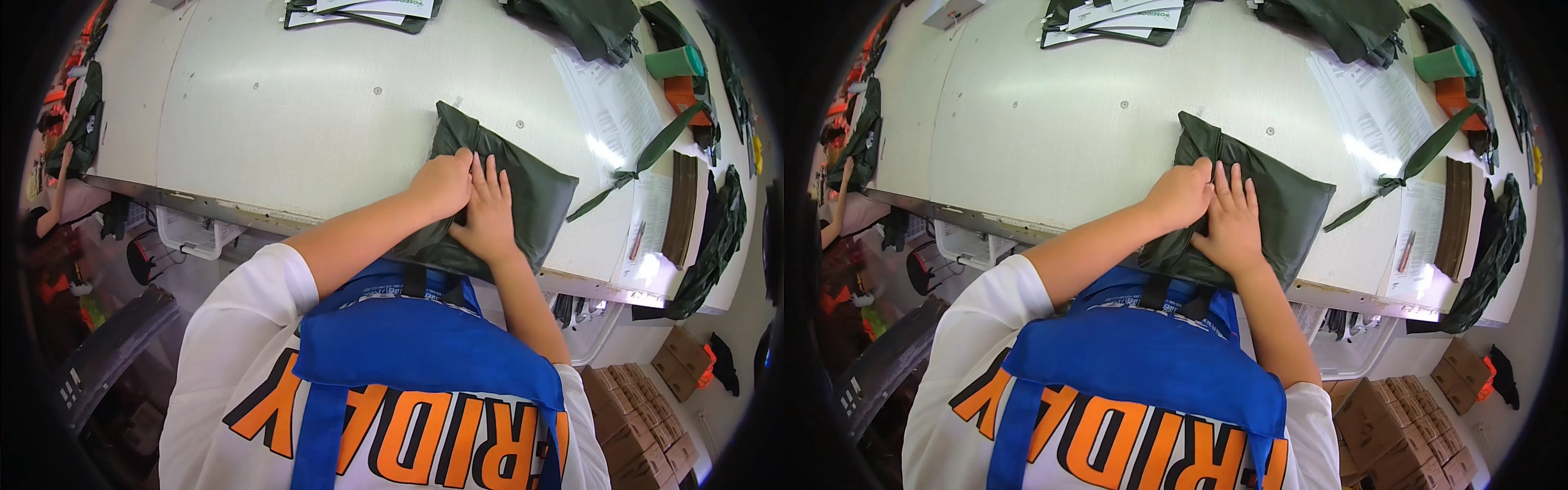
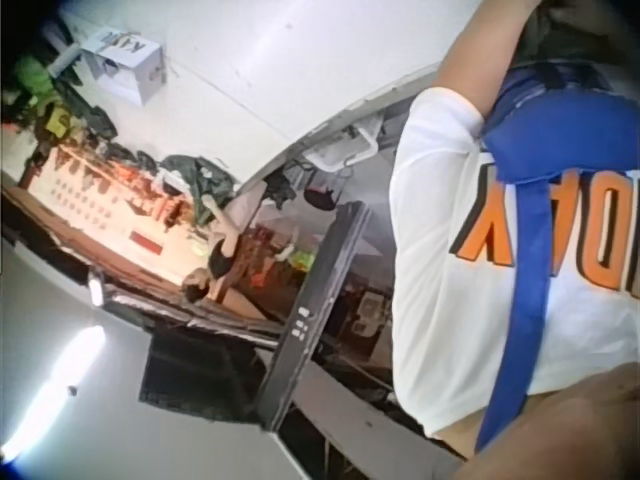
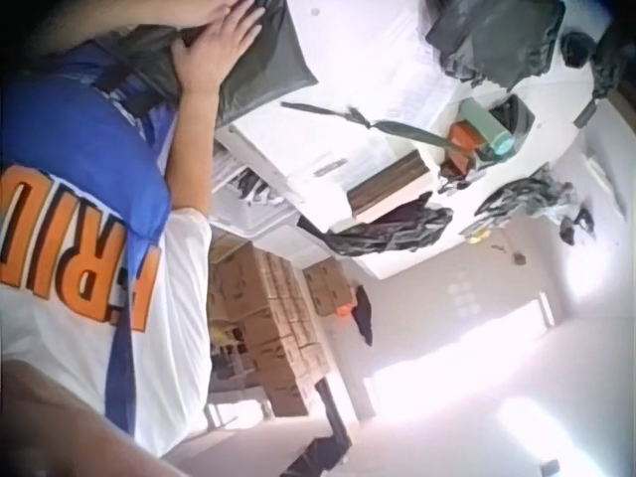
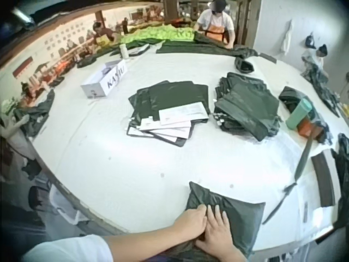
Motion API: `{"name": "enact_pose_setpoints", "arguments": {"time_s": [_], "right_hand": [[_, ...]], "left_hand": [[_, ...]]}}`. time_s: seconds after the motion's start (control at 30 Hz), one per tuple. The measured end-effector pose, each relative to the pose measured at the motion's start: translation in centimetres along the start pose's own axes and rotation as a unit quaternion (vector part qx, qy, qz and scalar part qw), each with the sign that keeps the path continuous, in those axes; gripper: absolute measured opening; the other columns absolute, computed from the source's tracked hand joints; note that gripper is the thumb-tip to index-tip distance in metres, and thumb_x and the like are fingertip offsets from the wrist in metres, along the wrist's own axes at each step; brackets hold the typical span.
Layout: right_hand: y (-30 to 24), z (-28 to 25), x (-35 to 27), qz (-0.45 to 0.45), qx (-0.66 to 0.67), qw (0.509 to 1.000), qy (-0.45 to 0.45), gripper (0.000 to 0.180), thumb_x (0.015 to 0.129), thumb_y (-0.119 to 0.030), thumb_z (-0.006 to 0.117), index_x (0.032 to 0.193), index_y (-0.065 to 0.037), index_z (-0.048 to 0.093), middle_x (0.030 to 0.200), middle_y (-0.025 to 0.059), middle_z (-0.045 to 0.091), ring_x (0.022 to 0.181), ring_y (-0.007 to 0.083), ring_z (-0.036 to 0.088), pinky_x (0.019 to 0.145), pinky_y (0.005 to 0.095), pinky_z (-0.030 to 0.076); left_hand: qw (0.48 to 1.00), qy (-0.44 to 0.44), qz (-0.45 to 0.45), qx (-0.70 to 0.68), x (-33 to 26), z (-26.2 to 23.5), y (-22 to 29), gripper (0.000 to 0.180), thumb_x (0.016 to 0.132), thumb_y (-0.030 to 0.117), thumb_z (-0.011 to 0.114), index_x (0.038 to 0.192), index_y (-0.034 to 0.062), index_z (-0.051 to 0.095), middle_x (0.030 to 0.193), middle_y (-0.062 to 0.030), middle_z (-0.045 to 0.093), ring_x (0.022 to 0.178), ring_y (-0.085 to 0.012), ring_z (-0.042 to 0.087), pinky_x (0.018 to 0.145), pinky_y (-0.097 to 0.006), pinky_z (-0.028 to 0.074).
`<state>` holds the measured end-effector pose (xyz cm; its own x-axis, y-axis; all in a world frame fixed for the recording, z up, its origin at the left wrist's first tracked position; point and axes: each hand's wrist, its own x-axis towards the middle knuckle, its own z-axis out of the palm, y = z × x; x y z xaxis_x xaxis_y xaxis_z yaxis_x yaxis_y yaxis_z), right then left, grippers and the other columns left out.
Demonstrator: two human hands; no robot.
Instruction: The person trims excess fabric and threads from the seams of a green jacket using small scissors. They repeatedly unfold, inspect, and cut along the edges, then refold the jacket on the table.
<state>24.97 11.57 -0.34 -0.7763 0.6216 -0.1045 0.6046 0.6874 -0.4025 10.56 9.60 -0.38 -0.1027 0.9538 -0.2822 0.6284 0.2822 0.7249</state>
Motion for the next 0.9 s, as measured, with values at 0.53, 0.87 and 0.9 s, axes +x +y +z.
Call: {"name": "enact_pose_setpoints", "arguments": {"time_s": [0.53,0.87,0.9], "right_hand": [[-4.2,1.5,-6.1,-0.182,0.090,0.976,0.081,0.014,0.074,-0.012,0.055,0.086,-0.008,0.060,0.087,0.0026,0.058,0.077,0.0184,0.054,0.069,0.0330,0.041],[-5.1,-3.0,-3.0,-0.139,0.062,0.980,0.130,0.013,0.073,-0.005,0.056,0.086,-0.004,0.054,0.086,0.0091,0.057,0.079,0.0260,0.054,0.072,0.0363,0.042],[-5.2,-3.1,-3.1,-0.132,0.076,0.980,0.131,0.013,0.074,-0.004,0.056,0.086,-0.004,0.053,0.086,0.0097,0.056,0.078,0.0268,0.055,0.072,0.0367,0.043]], "left_hand": [[0.996,-0.064,-0.037,0.044,1.4,0.1,0.0,0.014,0.085,0.009,0.051,0.087,-0.0051,0.048,0.065,-0.0214,0.062,0.048,-0.0307,0.061,0.055,-0.042,0.052],[0.998,0.026,0.055,-0.023,-1.4,-1.5,-0.3,0.015,0.085,0.014,0.060,0.087,0.0022,0.052,0.071,-0.0165,0.061,0.067,-0.0343,0.062,0.060,-0.045,0.047],[0.990,0.067,0.086,-0.087,-3.1,-2.6,0.2,0.015,0.084,0.015,0.062,0.086,0.0032,0.052,0.069,-0.0150,0.061,0.064,-0.0334,0.061,0.058,-0.044,0.047]]}}
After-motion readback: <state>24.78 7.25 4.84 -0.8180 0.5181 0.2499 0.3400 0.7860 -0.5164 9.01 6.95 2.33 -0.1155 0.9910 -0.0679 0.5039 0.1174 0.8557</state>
